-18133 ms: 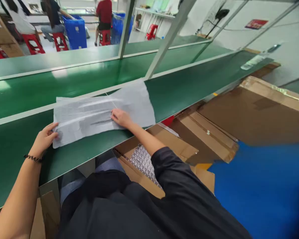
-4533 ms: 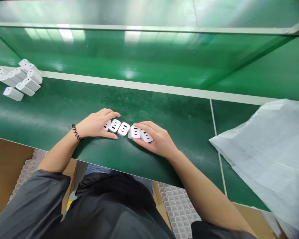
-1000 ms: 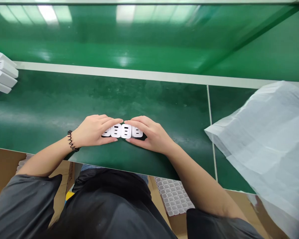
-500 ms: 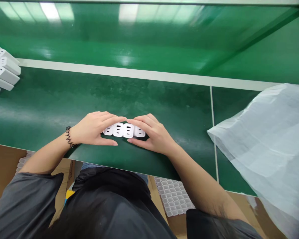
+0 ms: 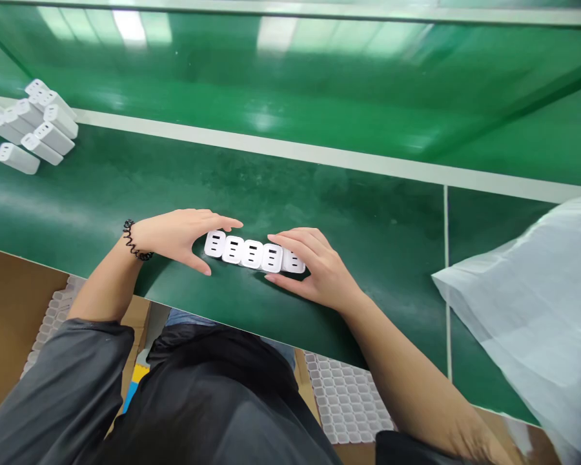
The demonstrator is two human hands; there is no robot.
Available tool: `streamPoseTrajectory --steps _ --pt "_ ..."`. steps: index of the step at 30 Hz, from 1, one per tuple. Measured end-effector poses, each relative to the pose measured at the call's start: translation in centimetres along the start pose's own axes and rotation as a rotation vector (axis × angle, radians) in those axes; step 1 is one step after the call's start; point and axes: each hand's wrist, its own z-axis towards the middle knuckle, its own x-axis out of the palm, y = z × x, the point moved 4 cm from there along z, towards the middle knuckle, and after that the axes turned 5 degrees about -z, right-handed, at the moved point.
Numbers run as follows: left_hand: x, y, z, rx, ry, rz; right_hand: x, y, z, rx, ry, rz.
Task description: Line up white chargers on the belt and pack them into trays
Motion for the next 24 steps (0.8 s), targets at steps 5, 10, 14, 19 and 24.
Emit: streamPoseTrajectory --steps 5,10,14,19,24 --pt "0.1 0.0 0.1 0.011 0.017 0.033 0.2 -0.1 0.0 0.015 0.015 0.013" --pt "0.3 -0.2 0.2 0.06 -0.032 0.057 0.2 -0.1 -0.2 0.017 0.016 0.015" --pt "0.8 -0.6 0.7 0.096 -0.055 0.05 0.3 -0.2 -0.2 0.038 0.03 0.024" --pt "1.5 -1.2 1.3 0.137 -0.082 0.063 0.1 -0.1 -0.1 0.015 0.013 0.021" --pt "1.7 -1.4 1.4 0.139 -0.132 0.102 0.1 0.0 0.0 0.009 0.009 0.024"
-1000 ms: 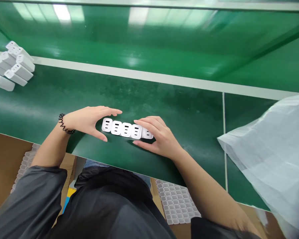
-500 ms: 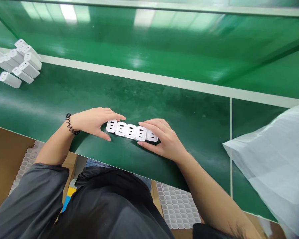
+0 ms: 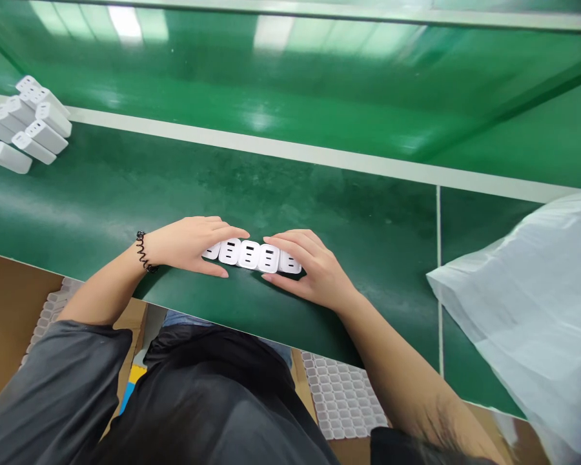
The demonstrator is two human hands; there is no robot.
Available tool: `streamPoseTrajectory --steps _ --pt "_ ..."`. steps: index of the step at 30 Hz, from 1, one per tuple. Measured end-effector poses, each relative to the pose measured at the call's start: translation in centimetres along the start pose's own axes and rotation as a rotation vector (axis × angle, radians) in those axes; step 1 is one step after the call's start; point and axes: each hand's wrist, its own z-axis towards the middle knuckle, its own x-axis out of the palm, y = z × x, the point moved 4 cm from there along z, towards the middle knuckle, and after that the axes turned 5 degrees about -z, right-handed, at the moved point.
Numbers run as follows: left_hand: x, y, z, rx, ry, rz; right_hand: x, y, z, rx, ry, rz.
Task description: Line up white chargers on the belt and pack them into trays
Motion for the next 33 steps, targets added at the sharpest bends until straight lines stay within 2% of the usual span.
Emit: streamPoseTrajectory --steps 13,21,33 --pt "0.1 -0.3 0.2 0.061 -0.087 0.093 0.1 -0.2 -0.2 0.033 0.016 0.022" --pt "0.2 -1.5 0.4 0.147 -0.287 0.193 0.0 -0.1 0.0 -0.004 -0.001 0.016" --pt "0.5 -1.5 0.7 0.149 -0.299 0.239 -0.3 -0.3 -0.3 0.004 0.01 0.001"
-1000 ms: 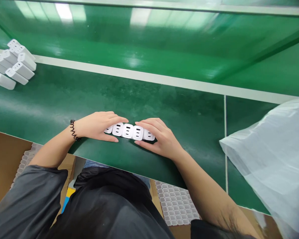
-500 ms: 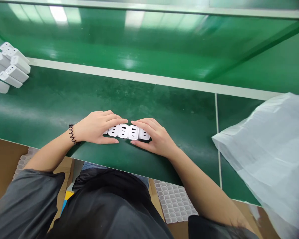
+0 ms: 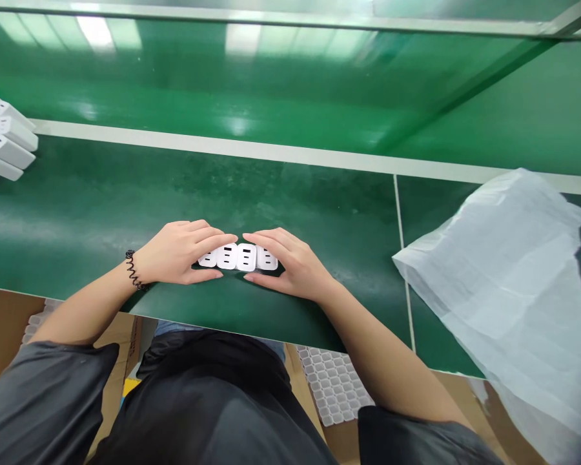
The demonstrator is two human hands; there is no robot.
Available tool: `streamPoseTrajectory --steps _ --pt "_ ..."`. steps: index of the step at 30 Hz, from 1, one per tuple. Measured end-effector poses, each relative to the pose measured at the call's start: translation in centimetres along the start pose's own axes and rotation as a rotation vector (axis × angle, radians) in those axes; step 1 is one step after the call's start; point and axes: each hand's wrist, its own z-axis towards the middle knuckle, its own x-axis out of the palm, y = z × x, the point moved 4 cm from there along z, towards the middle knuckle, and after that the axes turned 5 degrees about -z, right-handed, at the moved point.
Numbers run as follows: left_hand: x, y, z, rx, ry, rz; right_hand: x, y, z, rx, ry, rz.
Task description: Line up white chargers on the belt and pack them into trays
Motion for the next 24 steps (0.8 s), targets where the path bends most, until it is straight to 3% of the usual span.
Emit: streamPoseTrajectory --steps 24 --pt "0.25 -0.28 0.16 -0.026 -0.014 0.01 0.24 0.31 -0.08 -0.033 -0.014 -0.018"
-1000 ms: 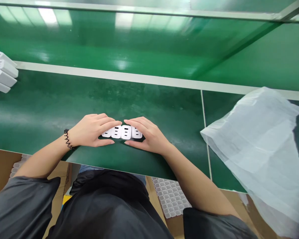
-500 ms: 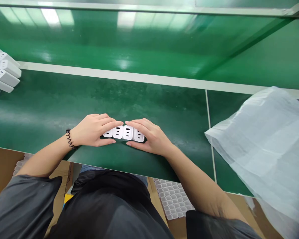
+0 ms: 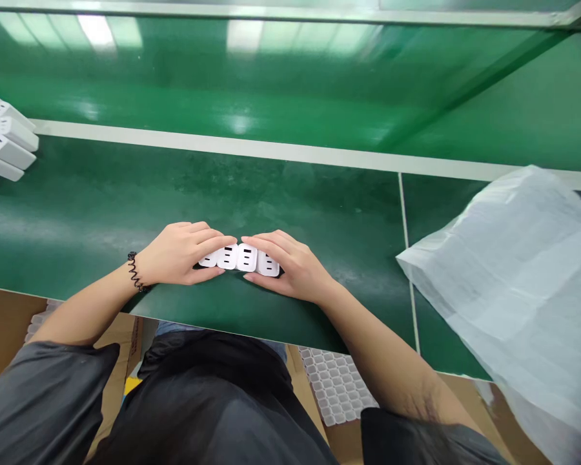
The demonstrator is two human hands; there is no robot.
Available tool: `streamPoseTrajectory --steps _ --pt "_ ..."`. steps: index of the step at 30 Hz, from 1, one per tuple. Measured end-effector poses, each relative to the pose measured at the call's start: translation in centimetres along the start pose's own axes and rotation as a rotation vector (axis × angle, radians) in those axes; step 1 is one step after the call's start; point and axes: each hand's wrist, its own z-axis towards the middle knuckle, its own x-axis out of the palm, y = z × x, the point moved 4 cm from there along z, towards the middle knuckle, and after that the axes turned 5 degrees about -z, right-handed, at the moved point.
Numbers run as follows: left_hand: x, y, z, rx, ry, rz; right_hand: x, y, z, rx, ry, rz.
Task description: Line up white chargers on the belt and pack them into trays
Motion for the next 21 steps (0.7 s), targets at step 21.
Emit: streamPoseTrajectory --steps 21 --pt "-0.25 0.01 0.16 0.014 -0.005 -0.015 -0.31 0.05 0.05 0.061 0.082 0.098"
